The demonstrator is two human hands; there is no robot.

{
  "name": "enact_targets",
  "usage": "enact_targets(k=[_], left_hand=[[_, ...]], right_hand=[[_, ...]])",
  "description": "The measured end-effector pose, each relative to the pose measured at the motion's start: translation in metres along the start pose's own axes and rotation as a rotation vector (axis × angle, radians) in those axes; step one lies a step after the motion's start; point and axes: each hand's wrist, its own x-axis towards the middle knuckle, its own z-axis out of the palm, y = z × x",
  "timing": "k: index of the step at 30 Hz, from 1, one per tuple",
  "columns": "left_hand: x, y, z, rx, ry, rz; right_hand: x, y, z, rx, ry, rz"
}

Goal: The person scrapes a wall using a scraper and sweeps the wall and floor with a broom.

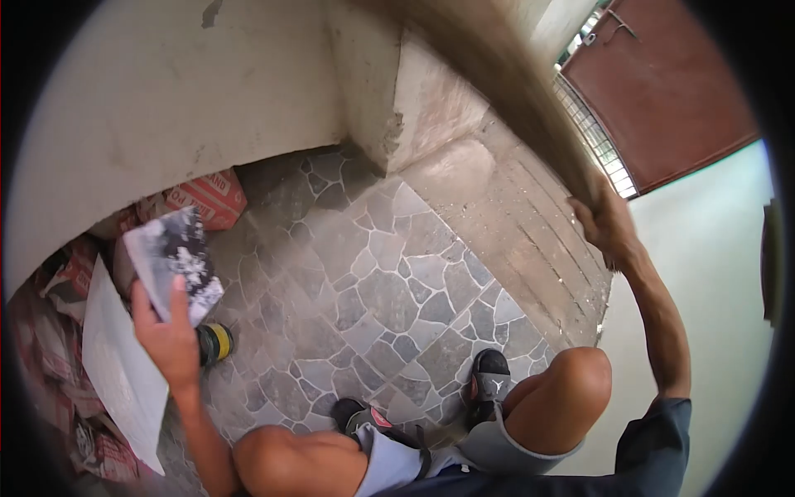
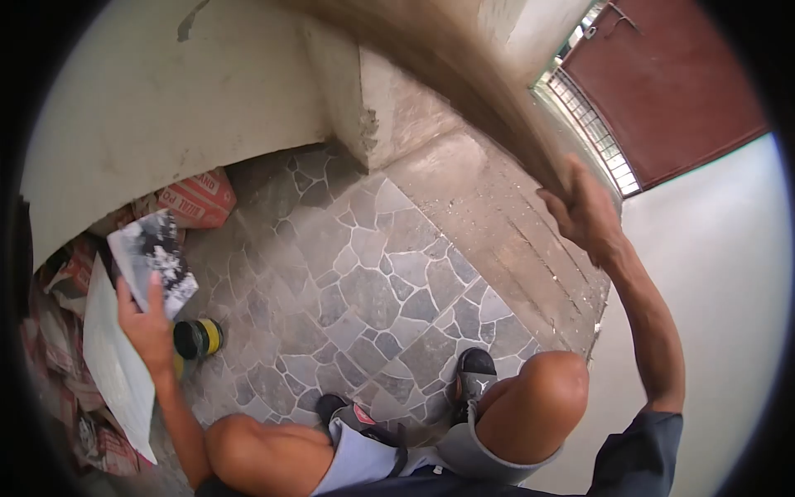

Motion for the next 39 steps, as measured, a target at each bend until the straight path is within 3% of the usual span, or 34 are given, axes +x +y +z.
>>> enact_targets(k=[1,2,4,7,12,16,18,20,24,30,32,33,35,39], left_hand=[[-0.017,-0.006,0.006,0.077,-0.031,-0.016],[-0.034,-0.010,0.006,0.150,-0.062,-0.033],[-0.060,-0.010,0.002,0.164,-0.054,-0.028],[-0.095,-0.001,-0.005,0.181,-0.091,-0.105],[-0.072,0.031,0.000,0.180,-0.079,-0.032],[-0.015,0.076,0.033,0.089,-0.072,0.211],[0.003,0.103,0.049,0.054,-0.079,0.300],[0.023,0.124,0.058,-0.028,-0.111,0.367],[0.035,0.138,0.065,-0.074,-0.102,0.394],[0.035,0.126,0.080,0.098,-0.099,0.439],[0.034,0.129,0.095,0.035,-0.136,0.435],[0.032,0.135,0.105,-0.049,-0.163,0.436],[0.025,0.148,0.117,-0.129,-0.303,0.251],[0.025,0.131,0.147,-0.050,-0.413,0.501]], right_hand=[[-0.004,0.025,0.023,-0.151,-0.216,0.071],[-0.007,0.072,0.051,-0.394,-0.432,0.002],[-0.014,0.081,0.053,-0.556,-0.660,0.072],[-0.037,0.084,0.012,-0.419,-0.506,-0.142],[-0.029,0.060,-0.043,-0.160,-0.149,-0.303],[-0.010,0.055,-0.007,-0.073,-0.010,-0.211],[-0.009,0.080,0.030,-0.263,-0.502,0.045],[-0.025,0.081,0.048,-0.565,-0.767,0.017],[-0.085,0.082,0.014,-0.292,-0.587,-0.065],[-0.117,0.048,-0.012,-0.206,-0.651,-0.010],[-0.132,0.044,0.014,-0.045,-0.679,-0.030],[-0.126,0.023,0.018,-0.015,-0.795,0.028],[-0.149,0.015,0.067,0.145,-0.711,-0.053],[-0.172,-0.037,0.125,0.316,-0.749,-0.087]])
